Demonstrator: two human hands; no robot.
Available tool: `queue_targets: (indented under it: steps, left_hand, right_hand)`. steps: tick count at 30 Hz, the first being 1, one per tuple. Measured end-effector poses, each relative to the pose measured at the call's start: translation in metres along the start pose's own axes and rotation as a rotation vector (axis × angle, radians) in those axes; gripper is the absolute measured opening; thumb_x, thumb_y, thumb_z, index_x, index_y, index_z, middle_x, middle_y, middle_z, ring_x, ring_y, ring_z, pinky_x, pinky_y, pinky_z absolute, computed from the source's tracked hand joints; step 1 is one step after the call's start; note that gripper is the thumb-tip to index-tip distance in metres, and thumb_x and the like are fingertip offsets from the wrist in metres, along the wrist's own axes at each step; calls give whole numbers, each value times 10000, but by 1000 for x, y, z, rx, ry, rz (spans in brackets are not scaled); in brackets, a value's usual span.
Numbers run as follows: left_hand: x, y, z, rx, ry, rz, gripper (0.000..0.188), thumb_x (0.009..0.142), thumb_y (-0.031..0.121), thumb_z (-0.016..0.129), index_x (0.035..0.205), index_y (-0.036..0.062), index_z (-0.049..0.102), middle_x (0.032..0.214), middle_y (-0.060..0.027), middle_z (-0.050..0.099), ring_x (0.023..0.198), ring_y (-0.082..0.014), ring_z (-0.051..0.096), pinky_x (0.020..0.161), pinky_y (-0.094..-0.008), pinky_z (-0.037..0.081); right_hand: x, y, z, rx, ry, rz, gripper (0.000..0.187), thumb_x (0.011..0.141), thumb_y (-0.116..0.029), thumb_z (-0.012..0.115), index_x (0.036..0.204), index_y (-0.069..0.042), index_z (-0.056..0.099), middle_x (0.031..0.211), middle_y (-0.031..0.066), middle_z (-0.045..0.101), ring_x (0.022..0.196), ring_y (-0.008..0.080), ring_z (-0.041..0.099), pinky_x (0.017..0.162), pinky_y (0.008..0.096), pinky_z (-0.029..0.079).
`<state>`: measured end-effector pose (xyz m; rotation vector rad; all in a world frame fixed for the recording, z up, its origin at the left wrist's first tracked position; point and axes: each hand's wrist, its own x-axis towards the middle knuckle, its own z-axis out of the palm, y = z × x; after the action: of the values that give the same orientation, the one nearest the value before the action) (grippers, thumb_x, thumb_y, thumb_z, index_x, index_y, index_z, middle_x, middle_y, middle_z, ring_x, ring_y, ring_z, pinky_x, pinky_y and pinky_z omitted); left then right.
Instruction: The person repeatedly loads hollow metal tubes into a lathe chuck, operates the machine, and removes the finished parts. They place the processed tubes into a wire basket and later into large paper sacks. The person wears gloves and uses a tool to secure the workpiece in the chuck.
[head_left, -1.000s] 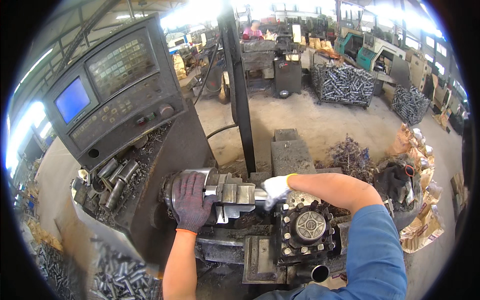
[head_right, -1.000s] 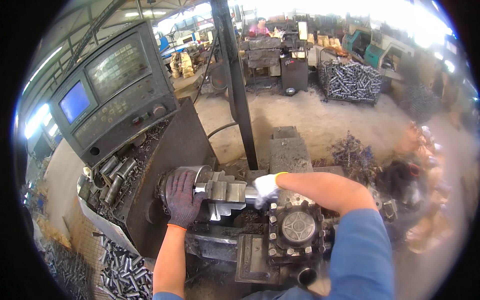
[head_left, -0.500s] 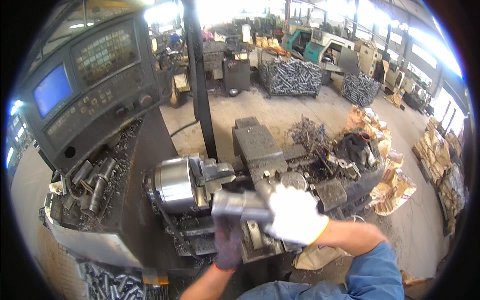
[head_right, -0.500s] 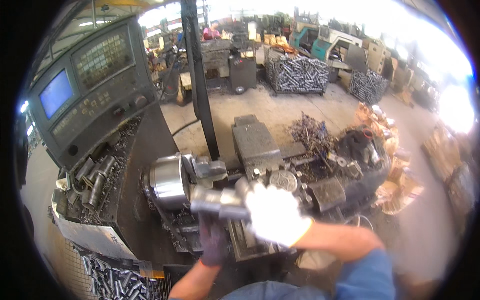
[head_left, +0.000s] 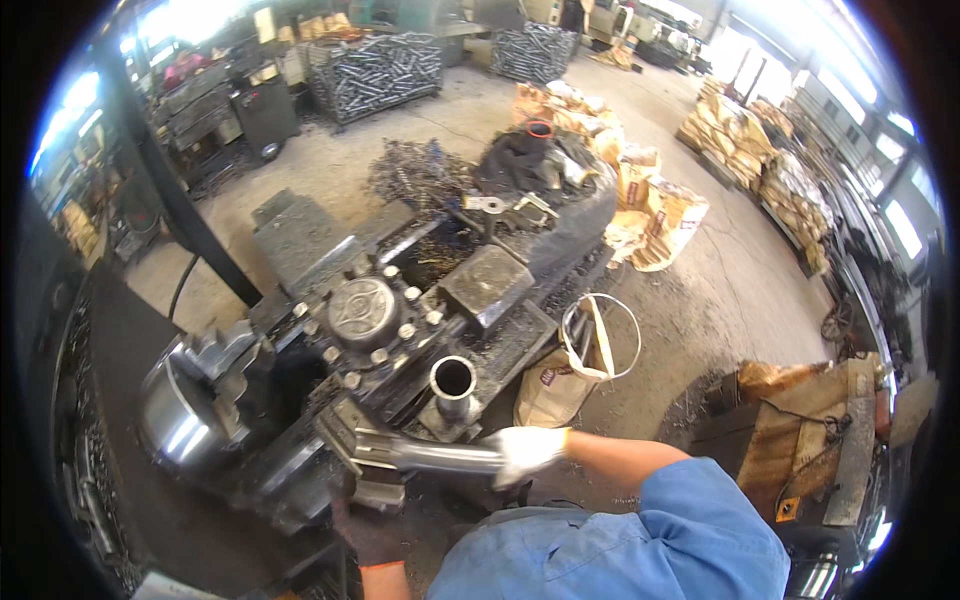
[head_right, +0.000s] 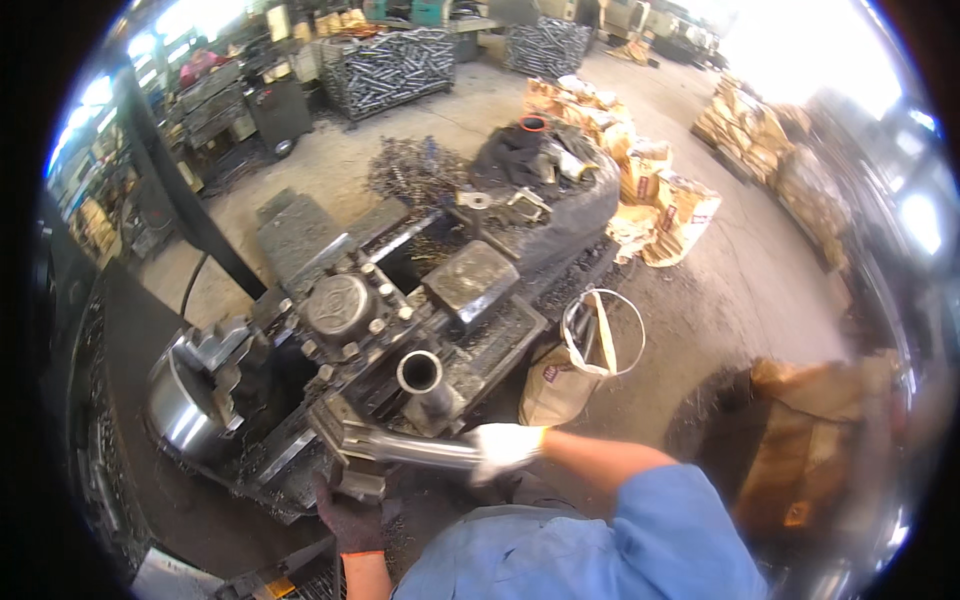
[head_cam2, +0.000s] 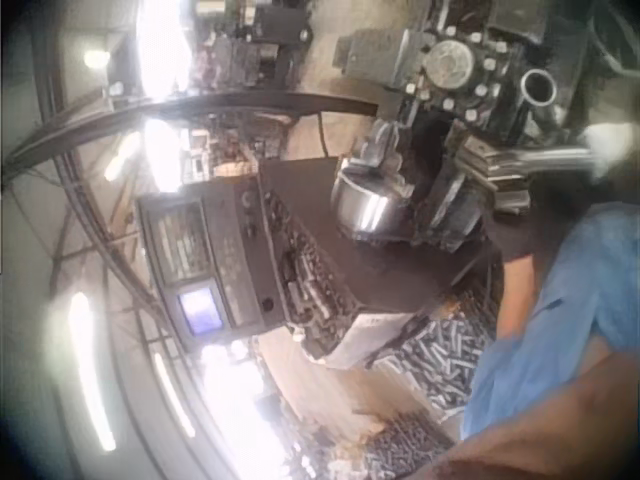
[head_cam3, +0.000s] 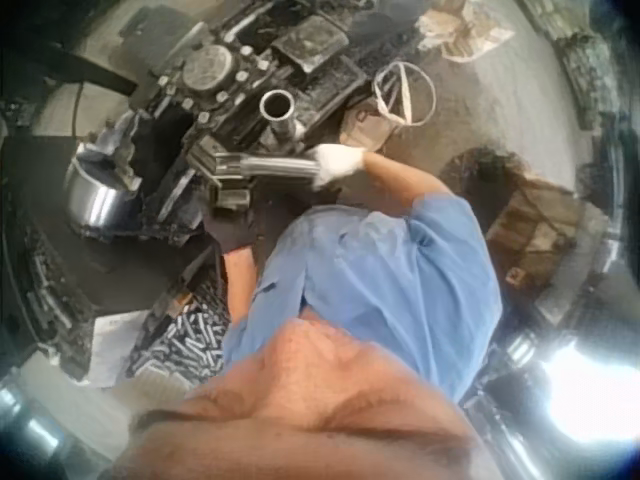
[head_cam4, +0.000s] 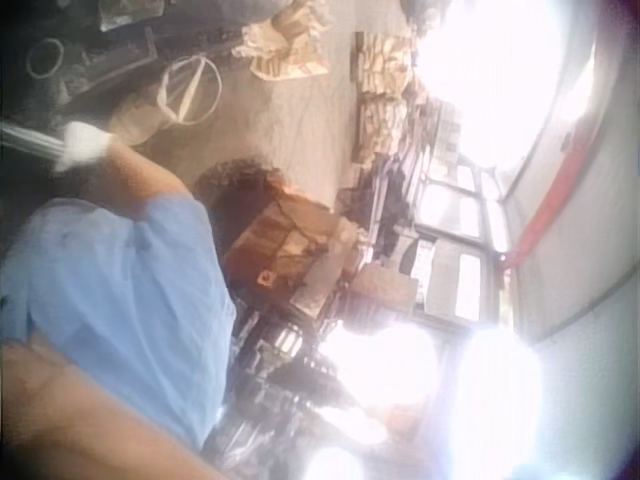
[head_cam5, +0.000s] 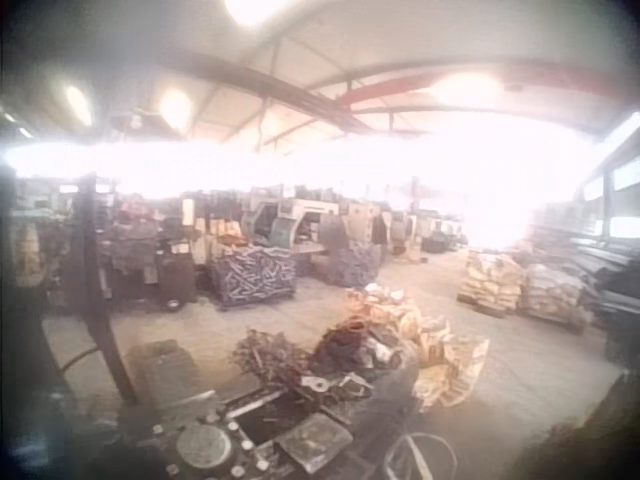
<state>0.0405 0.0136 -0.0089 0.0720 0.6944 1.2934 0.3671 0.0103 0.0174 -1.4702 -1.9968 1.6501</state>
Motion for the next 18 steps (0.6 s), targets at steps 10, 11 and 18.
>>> queue_targets:
  steps: [10, 11, 18]
  left_hand:
    - [-4, 15, -6, 247, 11, -27, 709, 1045, 606, 538, 1458, 29, 558, 1343, -139, 666, 1177, -306, 674, 959, -448, 576]
    - [-6, 14, -3, 251, -23, -42, 696, 1044, 603, 545, 1441, 32, 572, 1302, -130, 686, 1126, -294, 698, 919, -433, 594]
    - [-19, 4, 14, 221, 168, 5, 602, 1077, 515, 536, 1416, 21, 598, 1252, -104, 703, 1039, -266, 726, 775, -397, 650]
  right_hand:
    - [-102, 284, -85, 499, 779, 888, 254, 795, -239, 838, 832, -6, 745, 646, 102, 675, 476, 226, 625, 485, 374, 556]
    - [-96, 304, -96, 462, 812, 965, 270, 821, -247, 842, 849, 1, 741, 674, 116, 678, 513, 236, 644, 506, 389, 569]
    - [-91, 210, -132, -253, 810, 998, 462, 857, -402, 716, 1132, -39, 795, 1030, 236, 776, 985, 400, 758, 896, 465, 587]
